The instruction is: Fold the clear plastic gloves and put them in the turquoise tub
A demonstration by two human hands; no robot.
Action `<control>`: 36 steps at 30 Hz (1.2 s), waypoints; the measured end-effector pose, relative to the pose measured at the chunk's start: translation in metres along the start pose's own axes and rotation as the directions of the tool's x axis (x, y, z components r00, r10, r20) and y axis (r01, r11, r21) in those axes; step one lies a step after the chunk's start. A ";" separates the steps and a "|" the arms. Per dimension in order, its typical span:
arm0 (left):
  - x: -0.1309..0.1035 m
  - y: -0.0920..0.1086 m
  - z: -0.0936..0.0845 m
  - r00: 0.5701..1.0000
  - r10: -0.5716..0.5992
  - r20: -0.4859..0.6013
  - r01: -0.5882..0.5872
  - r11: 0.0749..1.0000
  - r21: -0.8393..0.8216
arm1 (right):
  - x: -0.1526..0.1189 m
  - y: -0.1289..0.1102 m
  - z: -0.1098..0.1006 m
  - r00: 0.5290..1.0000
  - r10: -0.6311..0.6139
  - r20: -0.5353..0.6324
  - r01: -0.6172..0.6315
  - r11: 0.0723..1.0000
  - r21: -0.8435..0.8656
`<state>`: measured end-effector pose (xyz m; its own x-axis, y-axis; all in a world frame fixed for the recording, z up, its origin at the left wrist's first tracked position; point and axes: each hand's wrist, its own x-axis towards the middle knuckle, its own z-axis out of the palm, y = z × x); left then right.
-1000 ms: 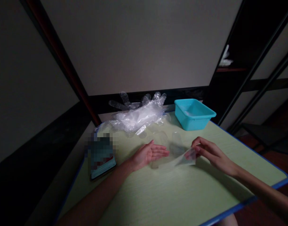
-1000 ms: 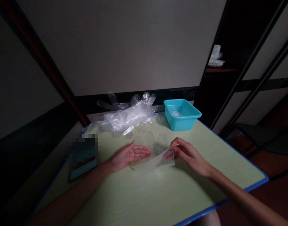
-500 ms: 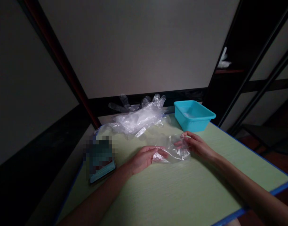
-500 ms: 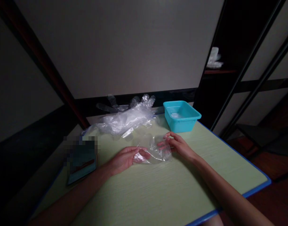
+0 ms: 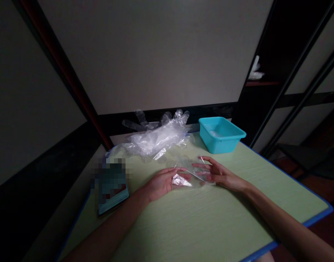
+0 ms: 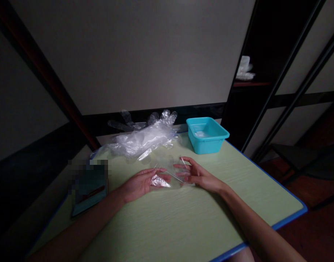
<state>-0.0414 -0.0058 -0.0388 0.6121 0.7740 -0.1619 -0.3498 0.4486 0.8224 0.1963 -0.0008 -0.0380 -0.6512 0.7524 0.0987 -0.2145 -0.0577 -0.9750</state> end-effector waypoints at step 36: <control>-0.001 0.017 0.013 0.940 -0.019 -0.340 0.053 0.994 0.092 | 0.006 0.005 -0.007 0.931 -0.174 -0.321 0.122 0.977 -0.175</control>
<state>-0.0389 -0.0049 -0.0179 0.3412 0.8712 -0.3529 -0.2504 0.4461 0.8592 0.1965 0.0081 -0.0432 -0.3352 0.9213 0.1974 -0.1616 0.1502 -0.9754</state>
